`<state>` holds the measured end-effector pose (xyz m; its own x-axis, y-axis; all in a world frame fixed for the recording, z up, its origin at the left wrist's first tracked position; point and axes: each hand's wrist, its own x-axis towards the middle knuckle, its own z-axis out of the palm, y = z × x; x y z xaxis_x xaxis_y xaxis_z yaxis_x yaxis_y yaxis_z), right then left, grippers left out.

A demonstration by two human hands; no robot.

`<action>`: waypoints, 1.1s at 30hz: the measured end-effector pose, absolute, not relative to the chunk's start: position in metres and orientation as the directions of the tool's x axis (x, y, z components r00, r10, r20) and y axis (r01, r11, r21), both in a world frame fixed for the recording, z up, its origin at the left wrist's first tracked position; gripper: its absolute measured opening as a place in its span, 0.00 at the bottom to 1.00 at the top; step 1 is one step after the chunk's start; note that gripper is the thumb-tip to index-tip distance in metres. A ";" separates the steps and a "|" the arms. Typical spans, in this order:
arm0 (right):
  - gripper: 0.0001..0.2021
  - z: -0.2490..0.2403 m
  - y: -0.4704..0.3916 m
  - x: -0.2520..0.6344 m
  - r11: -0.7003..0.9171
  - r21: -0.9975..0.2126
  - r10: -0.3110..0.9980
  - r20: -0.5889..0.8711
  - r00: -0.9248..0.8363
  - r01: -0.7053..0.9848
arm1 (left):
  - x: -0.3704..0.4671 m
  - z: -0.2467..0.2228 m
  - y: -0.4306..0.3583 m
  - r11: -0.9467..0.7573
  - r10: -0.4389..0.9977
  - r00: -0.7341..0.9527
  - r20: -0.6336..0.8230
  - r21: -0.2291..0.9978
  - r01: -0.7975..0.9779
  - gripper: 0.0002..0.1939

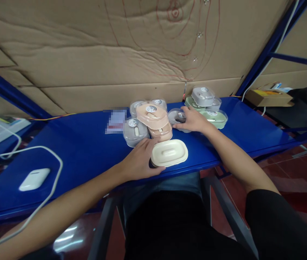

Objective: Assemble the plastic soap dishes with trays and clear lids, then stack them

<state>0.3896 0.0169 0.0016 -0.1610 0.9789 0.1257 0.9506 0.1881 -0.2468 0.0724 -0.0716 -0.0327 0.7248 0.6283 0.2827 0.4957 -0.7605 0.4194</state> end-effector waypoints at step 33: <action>0.49 0.018 0.000 0.367 0.211 0.082 0.976 0.032 -0.214 0.974 | 0.073 -0.032 -0.073 -0.743 0.648 0.721 0.247 0.412 0.527 0.47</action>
